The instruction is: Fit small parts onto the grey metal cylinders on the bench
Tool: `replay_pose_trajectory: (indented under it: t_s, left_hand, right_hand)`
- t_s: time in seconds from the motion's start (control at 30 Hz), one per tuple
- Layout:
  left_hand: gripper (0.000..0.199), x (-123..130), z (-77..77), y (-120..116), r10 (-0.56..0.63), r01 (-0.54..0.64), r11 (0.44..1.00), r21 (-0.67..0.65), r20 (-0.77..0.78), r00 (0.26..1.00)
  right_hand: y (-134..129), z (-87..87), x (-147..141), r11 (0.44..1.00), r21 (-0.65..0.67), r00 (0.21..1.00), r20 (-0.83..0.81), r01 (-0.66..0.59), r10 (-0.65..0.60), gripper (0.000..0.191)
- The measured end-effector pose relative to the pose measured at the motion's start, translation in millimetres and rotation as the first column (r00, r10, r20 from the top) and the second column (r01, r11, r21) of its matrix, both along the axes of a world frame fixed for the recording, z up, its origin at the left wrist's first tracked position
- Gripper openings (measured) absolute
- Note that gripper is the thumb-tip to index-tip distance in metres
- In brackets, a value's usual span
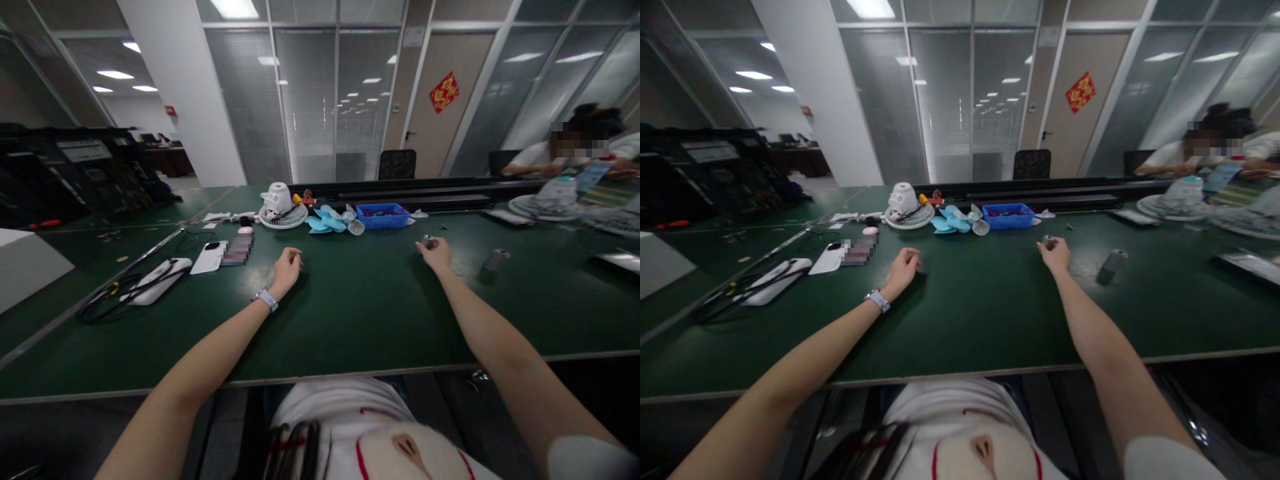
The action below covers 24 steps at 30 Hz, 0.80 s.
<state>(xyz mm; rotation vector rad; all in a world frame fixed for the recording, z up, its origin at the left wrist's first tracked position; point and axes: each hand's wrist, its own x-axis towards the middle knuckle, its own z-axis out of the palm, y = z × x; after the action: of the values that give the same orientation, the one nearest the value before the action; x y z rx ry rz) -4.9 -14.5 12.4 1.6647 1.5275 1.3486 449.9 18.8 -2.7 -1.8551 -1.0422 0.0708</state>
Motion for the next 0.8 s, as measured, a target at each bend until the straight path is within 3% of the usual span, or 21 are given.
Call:
replay_pose_trajectory:
  t_s: [0.1,0.17,0.23,0.3,0.37,0.43,0.57,0.8]
  left_hand:
    - [0.019,0.6,-0.1,-2.0,-0.003,0.003,1.000,0.022,-0.031,1.000]
    - [0.021,2.2,0.6,-5.4,-0.029,0.036,0.997,0.071,-0.088,0.996]
    - [0.026,5.2,2.1,-10.2,-0.071,0.091,0.988,0.127,-0.153,0.986]
    - [0.030,9.5,4.5,-16.0,-0.112,0.151,0.972,0.179,-0.212,0.971]
    - [0.033,14.5,7.4,-21.9,-0.158,0.217,0.953,0.213,-0.265,0.951]
    - [0.035,19.6,9.9,-27.5,-0.205,0.275,0.937,0.214,-0.303,0.931]
    - [0.035,28.9,12.1,-35.2,-0.271,0.339,0.925,0.171,-0.328,0.905]
    - [0.027,42.6,10.4,-30.5,-0.293,0.336,0.925,0.176,-0.230,0.928]
  right_hand:
    - [-4.1,8.1,-30.3,0.999,0.045,1.000,0.012,-0.010,0.009,0.047]
    - [-7.6,11.4,-68.0,0.980,0.116,0.987,0.014,-0.160,0.159,0.047]
    - [-13.1,10.5,-115.2,0.888,0.182,0.903,0.005,-0.422,0.429,0.047]
    - [-21.2,6.0,-163.2,0.737,0.215,0.750,-0.030,-0.641,0.661,0.046]
    - [-30.9,0.4,-202.7,0.625,0.227,0.624,-0.087,-0.747,0.777,0.044]
    - [-40.4,-3.9,-228.0,0.567,0.235,0.553,-0.126,-0.790,0.823,0.040]
    - [-54.1,-6.0,-240.6,0.491,0.215,0.481,-0.101,-0.844,0.871,0.034]
    - [-60.7,-2.0,-234.4,0.522,0.098,0.525,0.015,-0.848,0.851,0.031]
